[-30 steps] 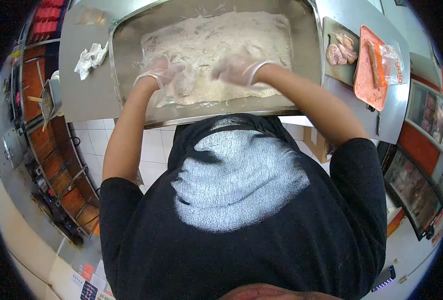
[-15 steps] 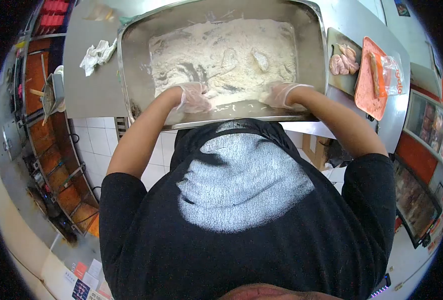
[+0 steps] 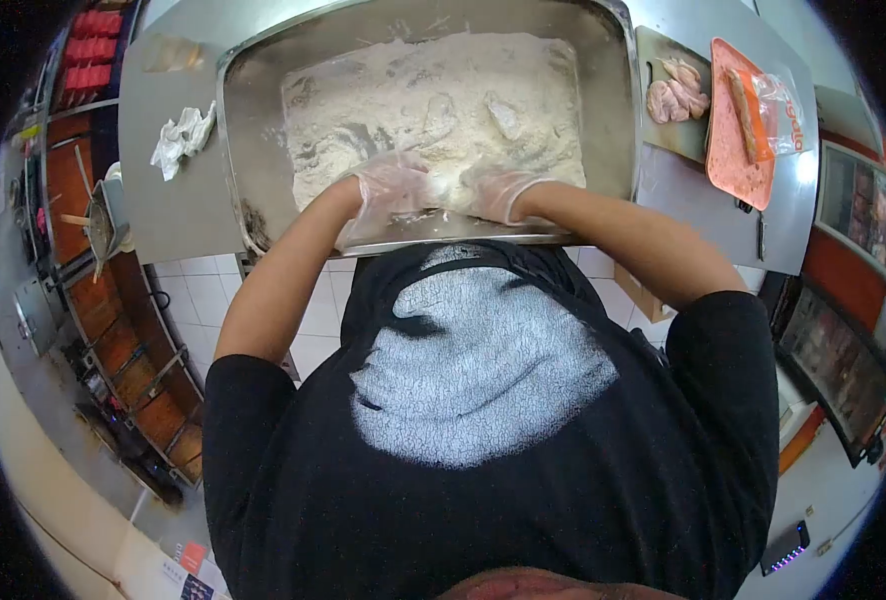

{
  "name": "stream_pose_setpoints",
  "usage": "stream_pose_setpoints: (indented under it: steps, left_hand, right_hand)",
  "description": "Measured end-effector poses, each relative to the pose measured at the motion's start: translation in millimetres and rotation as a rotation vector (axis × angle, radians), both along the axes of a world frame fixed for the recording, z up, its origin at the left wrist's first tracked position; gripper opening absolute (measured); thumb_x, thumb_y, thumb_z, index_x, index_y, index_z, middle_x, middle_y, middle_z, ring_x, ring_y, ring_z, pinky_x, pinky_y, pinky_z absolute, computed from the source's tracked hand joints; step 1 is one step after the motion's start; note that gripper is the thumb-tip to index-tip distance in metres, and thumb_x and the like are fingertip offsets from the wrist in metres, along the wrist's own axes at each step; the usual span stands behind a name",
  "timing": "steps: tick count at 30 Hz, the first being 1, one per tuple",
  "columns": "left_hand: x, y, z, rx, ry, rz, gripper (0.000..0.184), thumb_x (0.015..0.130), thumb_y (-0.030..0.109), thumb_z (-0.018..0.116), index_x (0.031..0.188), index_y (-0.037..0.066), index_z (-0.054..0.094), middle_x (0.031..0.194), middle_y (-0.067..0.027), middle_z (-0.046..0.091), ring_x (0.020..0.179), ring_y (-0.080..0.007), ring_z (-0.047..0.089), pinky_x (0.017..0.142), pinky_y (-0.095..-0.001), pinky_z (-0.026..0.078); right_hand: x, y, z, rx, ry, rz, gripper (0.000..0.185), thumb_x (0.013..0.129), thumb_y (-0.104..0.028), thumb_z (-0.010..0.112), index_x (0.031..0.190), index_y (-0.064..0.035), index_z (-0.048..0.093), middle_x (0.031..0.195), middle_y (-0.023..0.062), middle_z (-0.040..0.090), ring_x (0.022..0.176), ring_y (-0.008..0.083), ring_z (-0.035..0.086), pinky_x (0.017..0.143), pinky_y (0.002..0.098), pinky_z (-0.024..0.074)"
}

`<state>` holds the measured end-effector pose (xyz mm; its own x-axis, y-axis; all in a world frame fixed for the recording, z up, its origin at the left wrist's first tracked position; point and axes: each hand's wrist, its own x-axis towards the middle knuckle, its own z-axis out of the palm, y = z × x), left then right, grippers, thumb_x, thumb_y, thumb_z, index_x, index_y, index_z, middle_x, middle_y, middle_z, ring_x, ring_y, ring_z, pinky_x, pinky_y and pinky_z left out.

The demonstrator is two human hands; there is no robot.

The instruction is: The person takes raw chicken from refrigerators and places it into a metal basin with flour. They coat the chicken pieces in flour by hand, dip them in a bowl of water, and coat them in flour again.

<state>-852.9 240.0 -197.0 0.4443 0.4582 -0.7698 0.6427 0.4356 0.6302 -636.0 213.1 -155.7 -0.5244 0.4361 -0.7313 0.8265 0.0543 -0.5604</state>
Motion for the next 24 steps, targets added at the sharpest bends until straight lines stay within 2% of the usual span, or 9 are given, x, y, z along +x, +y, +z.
stream_pose_setpoints:
  steps: [3, 6, 9, 11, 14, 17, 20, 22, 24]
  left_hand:
    - [20, 22, 16, 0.251, 0.404, -0.303, 0.043, 0.078, 0.036, 0.061, 0.102, 0.000, 0.061, 0.100, -0.0206, 0.063, 0.084, -0.0282, 0.061, 0.076, -0.0365, 0.049]
    - [39, 34, 35, 0.604, 0.597, -0.249, 0.058, 0.075, 0.044, 0.062, 0.113, 0.002, 0.055, 0.108, -0.0214, 0.061, 0.095, -0.0321, 0.061, 0.082, -0.0386, 0.048]
    - [51, 40, 3, 0.718, 0.576, -0.496, 0.063, 0.075, 0.045, 0.063, 0.118, 0.001, 0.051, 0.109, -0.0220, 0.060, 0.101, -0.0333, 0.059, 0.086, -0.0409, 0.047]
    - [60, 41, -23, 0.799, 0.509, -0.447, 0.063, 0.076, 0.046, 0.061, 0.119, 0.001, 0.051, 0.109, -0.0221, 0.060, 0.101, -0.0333, 0.059, 0.087, -0.0406, 0.047]
    - [71, 53, -5, 0.831, 0.441, -0.458, 0.061, 0.080, 0.045, 0.056, 0.119, -0.001, 0.050, 0.108, -0.0236, 0.060, 0.100, -0.0338, 0.060, 0.087, -0.0410, 0.047]
    - [73, 79, -17, 0.777, 0.485, -0.531, 0.060, 0.084, 0.046, 0.050, 0.122, -0.002, 0.048, 0.106, -0.0246, 0.060, 0.098, -0.0347, 0.060, 0.087, -0.0418, 0.046]
    - [53, 115, -60, 0.801, 0.267, -0.227, 0.061, 0.088, 0.048, 0.043, 0.125, -0.001, 0.045, 0.105, -0.0259, 0.060, 0.098, -0.0366, 0.059, 0.088, -0.0417, 0.045]
    - [50, 116, -89, 0.913, 0.124, -0.198, 0.061, 0.089, 0.048, 0.041, 0.126, -0.001, 0.044, 0.105, -0.0266, 0.060, 0.098, -0.0383, 0.058, 0.088, -0.0418, 0.045]
    - [53, 108, -103, 1.054, 0.061, -0.377, 0.060, 0.090, 0.047, 0.040, 0.127, -0.001, 0.044, 0.104, -0.0267, 0.060, 0.098, -0.0392, 0.058, 0.088, -0.0422, 0.044]
  right_hand:
    - [-7, -5, -11, -0.021, 0.053, -0.055, 0.063, 0.083, -0.051, 0.053, 0.113, 0.0040, 0.056, 0.116, 0.0280, 0.055, 0.109, 0.0344, 0.054, 0.094, 0.0391, 0.0408]
    - [-1, 7, 3, -0.153, 0.060, -0.038, 0.063, 0.083, -0.052, 0.051, 0.114, 0.0031, 0.056, 0.119, 0.0271, 0.053, 0.110, 0.0349, 0.053, 0.095, 0.0393, 0.0399]
    - [17, 22, 36, -0.053, 0.044, -0.141, 0.062, 0.084, -0.051, 0.051, 0.116, 0.0029, 0.055, 0.119, 0.0272, 0.054, 0.109, 0.0344, 0.054, 0.095, 0.0384, 0.0402]
    - [30, 34, 18, -0.041, -0.031, -0.441, 0.062, 0.085, -0.051, 0.050, 0.118, 0.0021, 0.054, 0.120, 0.0261, 0.053, 0.111, 0.0335, 0.053, 0.095, 0.0371, 0.0397]
    - [50, 54, 16, 0.339, 0.092, -0.666, 0.057, 0.088, -0.047, 0.048, 0.118, 0.0010, 0.055, 0.117, 0.0234, 0.057, 0.109, 0.0326, 0.055, 0.094, 0.0367, 0.0408]
    - [75, 62, 13, 0.431, 0.328, -0.774, 0.050, 0.090, -0.040, 0.046, 0.117, 0.0005, 0.056, 0.115, 0.0200, 0.058, 0.111, 0.0323, 0.054, 0.094, 0.0374, 0.0411]
    - [83, 95, -10, 0.394, 0.052, -0.880, 0.042, 0.092, -0.031, 0.042, 0.117, -0.0011, 0.057, 0.116, 0.0179, 0.059, 0.112, 0.0322, 0.053, 0.095, 0.0386, 0.0411]
    - [79, 111, -51, 0.444, -0.162, -0.690, 0.040, 0.090, -0.029, 0.043, 0.115, -0.0023, 0.058, 0.116, 0.0181, 0.059, 0.112, 0.0323, 0.053, 0.094, 0.0402, 0.0416]
    - [64, 107, -46, 0.571, -0.221, -0.517, 0.038, 0.090, -0.029, 0.043, 0.113, -0.0031, 0.060, 0.115, 0.0188, 0.059, 0.111, 0.0319, 0.054, 0.094, 0.0418, 0.0421]
